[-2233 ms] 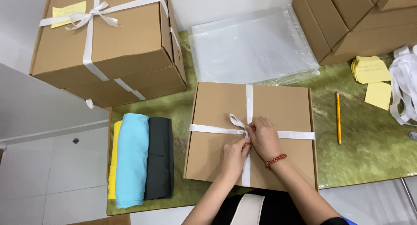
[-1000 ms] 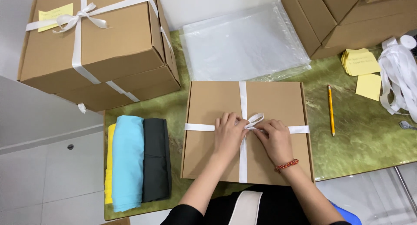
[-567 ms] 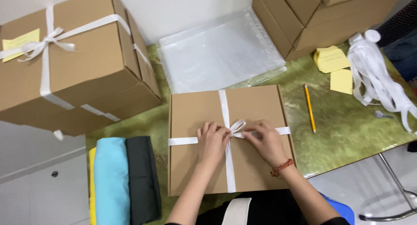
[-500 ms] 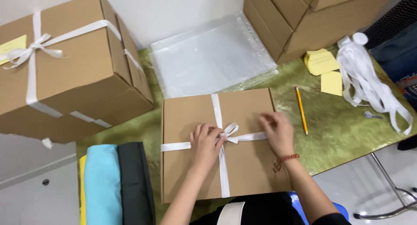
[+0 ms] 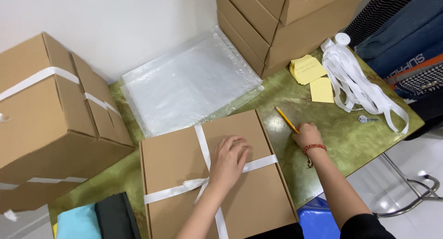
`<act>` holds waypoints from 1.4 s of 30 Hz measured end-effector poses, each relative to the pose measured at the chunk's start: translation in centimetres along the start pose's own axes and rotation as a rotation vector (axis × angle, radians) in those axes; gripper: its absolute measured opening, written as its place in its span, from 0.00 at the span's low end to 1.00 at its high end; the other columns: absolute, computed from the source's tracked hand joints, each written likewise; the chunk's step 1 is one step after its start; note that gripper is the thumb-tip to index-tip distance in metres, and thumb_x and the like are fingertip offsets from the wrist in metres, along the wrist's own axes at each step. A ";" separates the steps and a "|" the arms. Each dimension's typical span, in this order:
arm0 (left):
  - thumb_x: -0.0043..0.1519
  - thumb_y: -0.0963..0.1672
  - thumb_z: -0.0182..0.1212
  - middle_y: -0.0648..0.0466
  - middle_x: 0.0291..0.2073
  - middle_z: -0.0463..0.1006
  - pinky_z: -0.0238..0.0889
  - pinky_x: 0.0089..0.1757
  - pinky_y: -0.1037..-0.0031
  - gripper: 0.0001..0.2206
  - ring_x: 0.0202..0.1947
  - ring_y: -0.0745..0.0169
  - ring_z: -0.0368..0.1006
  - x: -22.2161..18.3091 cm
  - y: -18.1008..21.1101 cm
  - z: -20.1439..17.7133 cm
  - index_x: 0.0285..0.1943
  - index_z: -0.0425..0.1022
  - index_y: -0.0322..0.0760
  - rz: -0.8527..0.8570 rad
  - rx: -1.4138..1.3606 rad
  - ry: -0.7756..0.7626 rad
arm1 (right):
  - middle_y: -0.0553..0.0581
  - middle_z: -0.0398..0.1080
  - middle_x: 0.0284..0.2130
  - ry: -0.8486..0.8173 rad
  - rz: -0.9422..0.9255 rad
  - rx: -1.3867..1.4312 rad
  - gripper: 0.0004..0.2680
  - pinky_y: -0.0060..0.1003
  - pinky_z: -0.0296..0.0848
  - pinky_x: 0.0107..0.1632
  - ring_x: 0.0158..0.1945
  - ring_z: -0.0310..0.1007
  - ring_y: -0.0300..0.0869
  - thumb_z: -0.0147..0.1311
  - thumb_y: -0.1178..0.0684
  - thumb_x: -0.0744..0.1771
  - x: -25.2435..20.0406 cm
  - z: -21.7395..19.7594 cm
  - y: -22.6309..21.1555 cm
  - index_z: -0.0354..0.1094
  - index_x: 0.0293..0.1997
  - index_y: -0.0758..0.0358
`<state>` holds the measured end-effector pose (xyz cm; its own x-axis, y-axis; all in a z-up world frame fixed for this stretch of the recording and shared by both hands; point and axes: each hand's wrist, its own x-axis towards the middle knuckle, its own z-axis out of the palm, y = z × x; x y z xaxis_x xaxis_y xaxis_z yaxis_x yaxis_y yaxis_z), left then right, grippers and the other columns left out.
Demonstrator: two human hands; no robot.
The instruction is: Tying a ribbon on a box, writing a note, and packing a garment into a new box.
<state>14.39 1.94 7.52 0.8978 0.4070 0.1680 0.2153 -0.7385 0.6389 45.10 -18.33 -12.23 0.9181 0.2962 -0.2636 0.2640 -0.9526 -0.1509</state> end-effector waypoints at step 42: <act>0.67 0.48 0.63 0.48 0.68 0.75 0.56 0.65 0.52 0.18 0.73 0.46 0.65 -3.5 -3.1 0.4 0.65 0.79 0.43 -0.078 0.120 -0.031 | 0.81 0.56 0.63 0.070 0.262 0.395 0.40 0.67 0.72 0.63 0.61 0.69 0.78 0.79 0.39 0.57 -10.8 -10.2 -2.9 0.59 0.66 0.79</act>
<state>10.70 2.59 4.62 0.8877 0.4502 0.0968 0.3277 -0.7652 0.5541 37.41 -19.50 0.75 0.9599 0.0318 -0.2786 -0.0989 -0.8914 -0.4424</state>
